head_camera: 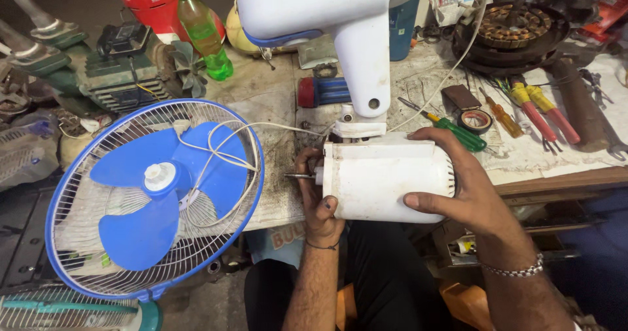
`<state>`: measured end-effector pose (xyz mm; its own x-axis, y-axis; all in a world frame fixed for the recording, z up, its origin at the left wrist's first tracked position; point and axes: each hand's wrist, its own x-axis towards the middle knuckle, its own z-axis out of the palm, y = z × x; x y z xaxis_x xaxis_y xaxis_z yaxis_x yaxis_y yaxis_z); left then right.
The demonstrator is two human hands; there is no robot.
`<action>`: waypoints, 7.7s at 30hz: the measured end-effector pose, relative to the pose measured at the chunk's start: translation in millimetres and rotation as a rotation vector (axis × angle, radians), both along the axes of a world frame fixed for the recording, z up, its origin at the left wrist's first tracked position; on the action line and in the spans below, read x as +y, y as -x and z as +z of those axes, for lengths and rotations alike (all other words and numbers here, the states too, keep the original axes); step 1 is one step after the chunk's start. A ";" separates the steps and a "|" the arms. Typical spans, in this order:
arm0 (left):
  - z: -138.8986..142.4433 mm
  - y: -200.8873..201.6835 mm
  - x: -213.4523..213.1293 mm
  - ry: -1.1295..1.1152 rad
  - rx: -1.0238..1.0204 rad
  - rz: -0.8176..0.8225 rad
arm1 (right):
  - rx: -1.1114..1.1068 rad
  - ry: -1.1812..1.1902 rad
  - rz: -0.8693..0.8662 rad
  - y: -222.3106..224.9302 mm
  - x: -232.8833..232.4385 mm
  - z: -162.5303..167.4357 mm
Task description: The person repairs a small white electric fan by hand. They wrap electrical tape around exposed wires on the motor, then attach the white motor housing to the fan base and secure it with a screwdriver.
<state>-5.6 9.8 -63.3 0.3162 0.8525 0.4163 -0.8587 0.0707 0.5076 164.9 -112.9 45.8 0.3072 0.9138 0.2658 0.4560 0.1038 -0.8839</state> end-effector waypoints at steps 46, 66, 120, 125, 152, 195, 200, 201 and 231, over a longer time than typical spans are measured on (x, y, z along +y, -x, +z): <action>21.7 -6.3 7.3 0.055 0.049 -0.342 | 0.297 -0.382 -0.001 -16.6 32.5 -34.8; 124.0 27.4 -2.2 -1.251 1.045 0.433 | 0.834 -0.665 0.161 -3.8 -1.3 -23.0; 62.2 5.1 87.9 -0.698 0.595 0.391 | -0.032 -0.745 0.284 -45.9 116.3 57.2; 89.2 14.5 78.4 -0.878 0.849 0.743 | 0.009 -0.769 0.293 -44.4 118.1 62.5; 60.7 0.1 90.1 -1.080 0.778 1.156 | -0.467 -0.658 0.278 -64.7 109.8 80.2; 87.0 16.7 78.6 -1.164 0.840 1.331 | -0.795 -0.790 0.166 -70.0 107.5 89.3; 122.4 41.9 56.8 -1.165 1.007 1.359 | -0.877 -0.933 0.206 -69.4 111.2 93.6; 132.7 46.3 55.9 -1.215 0.980 1.390 | -0.865 -0.932 0.212 -68.8 111.7 94.9; 196.6 34.8 132.2 -1.551 0.973 1.024 | -0.735 -0.788 0.229 -79.3 134.4 99.2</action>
